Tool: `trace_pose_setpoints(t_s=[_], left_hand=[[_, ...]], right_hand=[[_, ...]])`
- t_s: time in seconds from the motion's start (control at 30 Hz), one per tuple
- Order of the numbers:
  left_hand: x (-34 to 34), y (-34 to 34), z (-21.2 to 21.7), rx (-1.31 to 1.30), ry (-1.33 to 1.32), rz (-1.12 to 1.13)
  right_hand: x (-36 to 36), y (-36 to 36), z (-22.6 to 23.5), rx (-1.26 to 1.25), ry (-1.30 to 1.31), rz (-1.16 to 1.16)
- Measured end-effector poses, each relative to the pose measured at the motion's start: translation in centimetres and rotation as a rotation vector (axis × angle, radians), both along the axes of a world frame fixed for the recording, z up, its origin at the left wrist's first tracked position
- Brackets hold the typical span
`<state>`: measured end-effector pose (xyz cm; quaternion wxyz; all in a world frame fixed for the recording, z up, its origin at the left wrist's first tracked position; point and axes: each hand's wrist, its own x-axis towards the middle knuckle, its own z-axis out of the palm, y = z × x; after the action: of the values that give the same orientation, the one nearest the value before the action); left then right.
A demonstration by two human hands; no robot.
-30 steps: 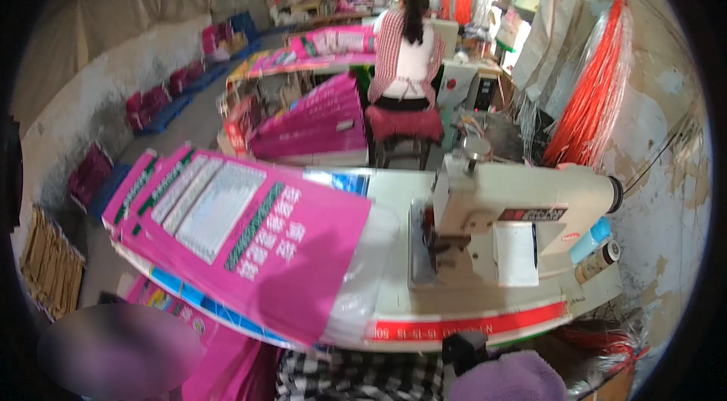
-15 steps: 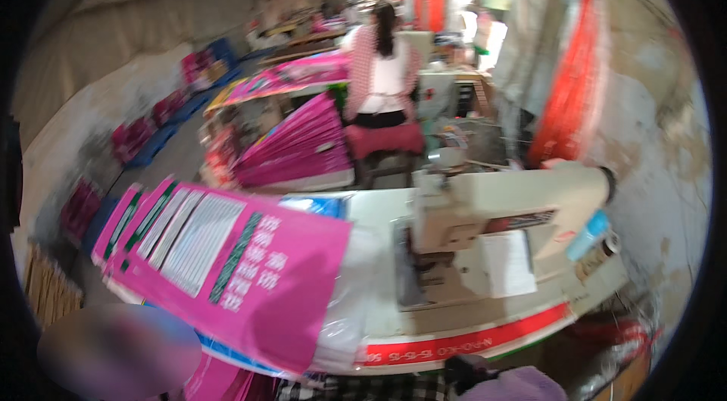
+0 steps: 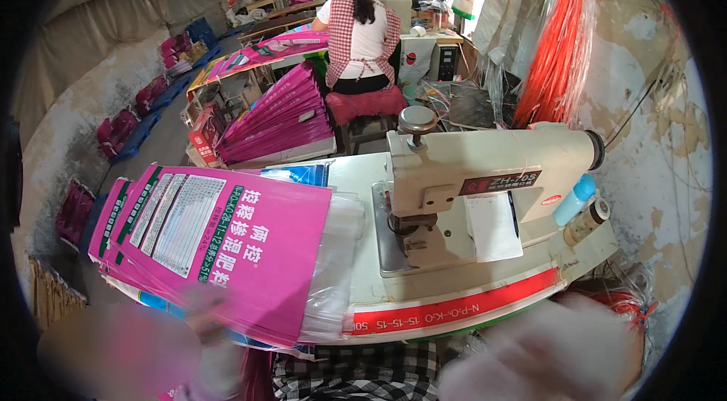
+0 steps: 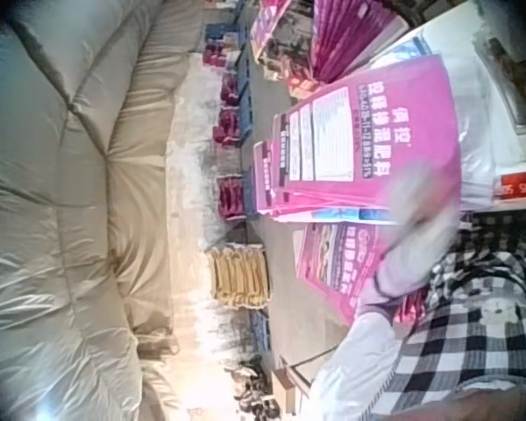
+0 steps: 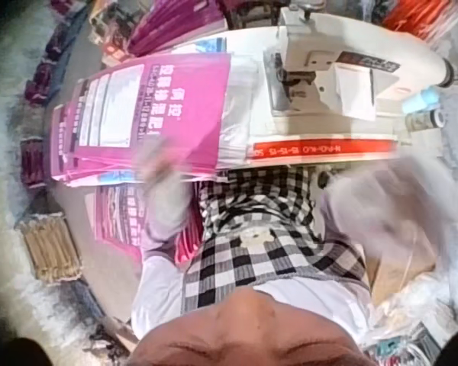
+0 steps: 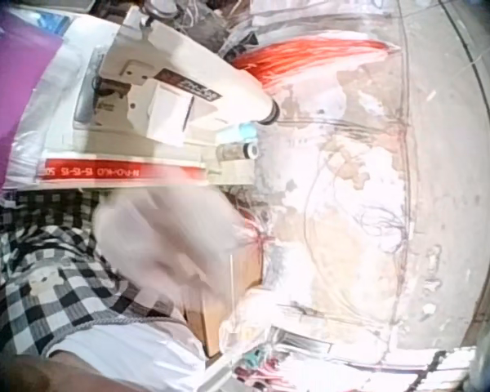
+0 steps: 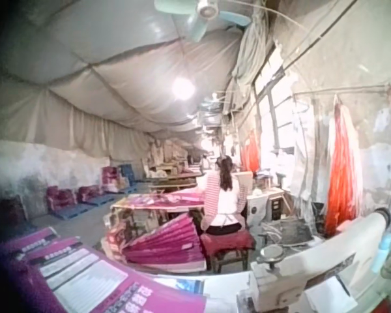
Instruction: The recorder uses an industrial sewing machine to seal or finish large pink plastic bags.
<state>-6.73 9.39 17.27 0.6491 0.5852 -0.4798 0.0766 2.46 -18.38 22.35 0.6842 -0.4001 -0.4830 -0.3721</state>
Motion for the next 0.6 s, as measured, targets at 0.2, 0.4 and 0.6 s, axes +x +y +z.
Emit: trace_pose_setpoints(t_s=[0.2,0.4,0.6], left_hand=[[9.4,3.7,-21.2,1.365,0.303,1.134],[10.1,4.1,-19.4,0.403,0.726,1.060],[9.3,4.3,-13.2,0.486,0.662,1.029]], right_hand=[[7.3,10.4,-19.2,-0.649,0.849,-0.107],[8.3,13.4,-24.8,-0.857,1.390,0.322],[9.7,15.7,-22.7,-1.080,1.119,0.410]])
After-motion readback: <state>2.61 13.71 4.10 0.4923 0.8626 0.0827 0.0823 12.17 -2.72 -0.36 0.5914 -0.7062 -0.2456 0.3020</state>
